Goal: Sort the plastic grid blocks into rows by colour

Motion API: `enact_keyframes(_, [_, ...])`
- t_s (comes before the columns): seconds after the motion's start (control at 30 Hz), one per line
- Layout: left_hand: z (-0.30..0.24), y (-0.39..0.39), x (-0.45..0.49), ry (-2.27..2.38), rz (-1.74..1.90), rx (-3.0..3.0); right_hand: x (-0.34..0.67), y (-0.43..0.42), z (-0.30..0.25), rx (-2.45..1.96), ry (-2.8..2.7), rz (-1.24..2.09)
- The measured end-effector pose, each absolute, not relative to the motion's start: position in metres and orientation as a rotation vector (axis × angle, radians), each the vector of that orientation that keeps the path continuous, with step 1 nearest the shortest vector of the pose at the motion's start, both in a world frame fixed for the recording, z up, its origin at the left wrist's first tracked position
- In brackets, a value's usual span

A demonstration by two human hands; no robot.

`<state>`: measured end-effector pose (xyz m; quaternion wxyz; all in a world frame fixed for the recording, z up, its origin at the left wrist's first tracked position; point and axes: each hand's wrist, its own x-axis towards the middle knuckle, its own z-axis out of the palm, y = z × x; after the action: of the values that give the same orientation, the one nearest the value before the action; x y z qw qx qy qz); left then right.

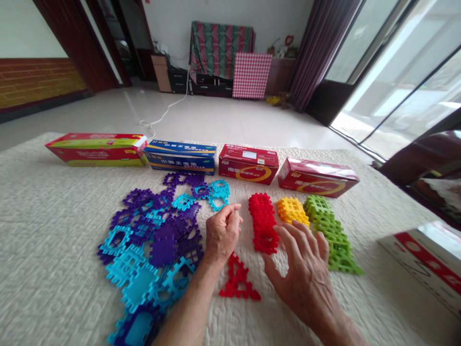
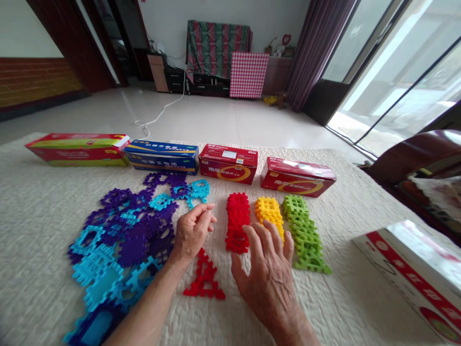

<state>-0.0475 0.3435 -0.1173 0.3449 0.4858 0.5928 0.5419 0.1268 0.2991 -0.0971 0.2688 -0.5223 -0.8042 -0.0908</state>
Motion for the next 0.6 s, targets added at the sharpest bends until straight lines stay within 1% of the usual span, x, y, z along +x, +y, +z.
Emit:
enact_keyframes(0.3, [-0.1151,0.3373,-0.0457,1.418,1.22,1.727,0.1281,0.3006,-0.1035,-1.533,-2.12,-0.361])
enact_keyframes(0.6, [-0.1125,0.3361,-0.0462,1.412,1.082,1.817,0.1288,0.3021,-0.1064,-1.518,-2.167,-0.338])
